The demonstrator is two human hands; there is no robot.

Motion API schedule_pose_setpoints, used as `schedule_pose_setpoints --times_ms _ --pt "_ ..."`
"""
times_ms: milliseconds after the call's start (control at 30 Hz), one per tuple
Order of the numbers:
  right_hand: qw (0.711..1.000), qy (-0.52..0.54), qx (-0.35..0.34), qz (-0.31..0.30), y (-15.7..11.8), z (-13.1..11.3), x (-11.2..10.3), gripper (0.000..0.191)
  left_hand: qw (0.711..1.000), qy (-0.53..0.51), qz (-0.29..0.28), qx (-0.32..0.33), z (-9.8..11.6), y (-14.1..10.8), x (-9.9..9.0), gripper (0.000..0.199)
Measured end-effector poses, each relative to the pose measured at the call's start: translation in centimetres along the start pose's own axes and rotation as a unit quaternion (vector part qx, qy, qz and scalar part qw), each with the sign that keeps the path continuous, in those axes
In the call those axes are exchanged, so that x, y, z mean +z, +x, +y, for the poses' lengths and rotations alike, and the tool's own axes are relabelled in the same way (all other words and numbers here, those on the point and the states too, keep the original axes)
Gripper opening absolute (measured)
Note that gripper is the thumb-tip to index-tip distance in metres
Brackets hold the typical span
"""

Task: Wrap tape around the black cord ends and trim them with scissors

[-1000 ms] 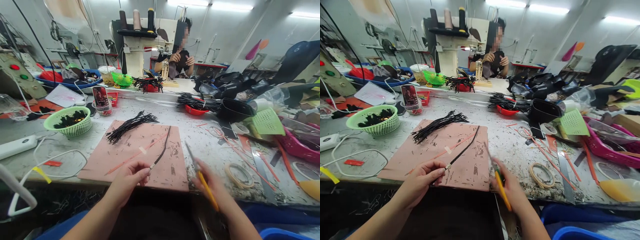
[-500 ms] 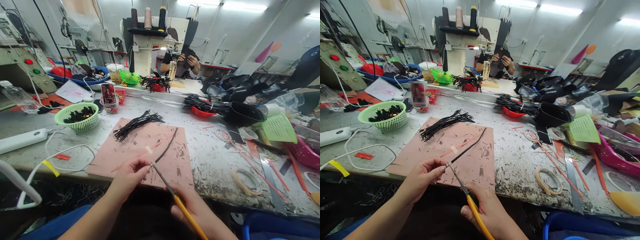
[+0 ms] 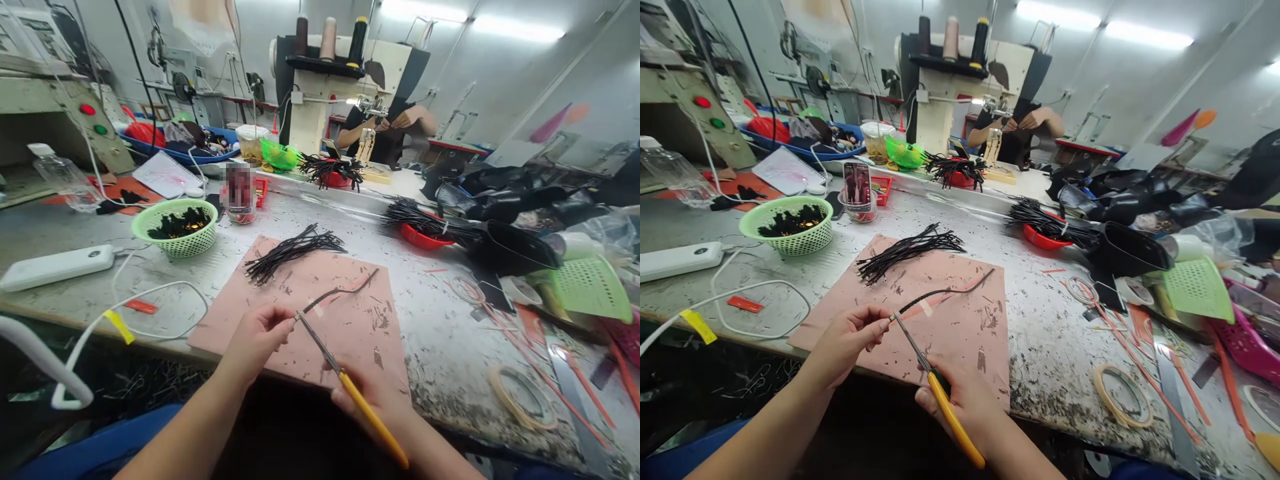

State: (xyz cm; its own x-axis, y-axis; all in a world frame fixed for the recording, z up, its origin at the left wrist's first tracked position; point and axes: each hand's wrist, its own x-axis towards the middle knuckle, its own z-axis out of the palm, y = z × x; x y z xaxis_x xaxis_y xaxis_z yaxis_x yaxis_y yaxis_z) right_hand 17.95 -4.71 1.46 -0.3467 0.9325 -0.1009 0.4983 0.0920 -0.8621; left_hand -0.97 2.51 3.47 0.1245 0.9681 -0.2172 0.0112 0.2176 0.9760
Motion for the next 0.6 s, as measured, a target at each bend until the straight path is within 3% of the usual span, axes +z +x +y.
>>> schedule_pose_setpoints --times_ms 233,333,467,600 --pt "0.998 -0.047 -0.026 -0.036 9.0 -0.8 0.6 0.028 0.995 -0.019 0.099 0.027 -0.6 5.0 -4.7 0.018" --pt "0.995 -0.089 -0.032 -0.041 11.7 -1.5 0.8 0.028 0.991 -0.022 0.129 0.017 -1.0 6.2 -6.4 0.019" --pt "0.971 -0.238 0.027 -0.002 13.0 -1.6 -0.2 0.031 0.988 -0.032 0.151 0.006 -1.1 5.4 -7.8 0.025" --pt "0.938 -0.336 0.059 0.055 14.5 0.0 -2.2 0.036 0.991 -0.037 0.129 -0.008 -1.2 3.4 -7.7 0.028"
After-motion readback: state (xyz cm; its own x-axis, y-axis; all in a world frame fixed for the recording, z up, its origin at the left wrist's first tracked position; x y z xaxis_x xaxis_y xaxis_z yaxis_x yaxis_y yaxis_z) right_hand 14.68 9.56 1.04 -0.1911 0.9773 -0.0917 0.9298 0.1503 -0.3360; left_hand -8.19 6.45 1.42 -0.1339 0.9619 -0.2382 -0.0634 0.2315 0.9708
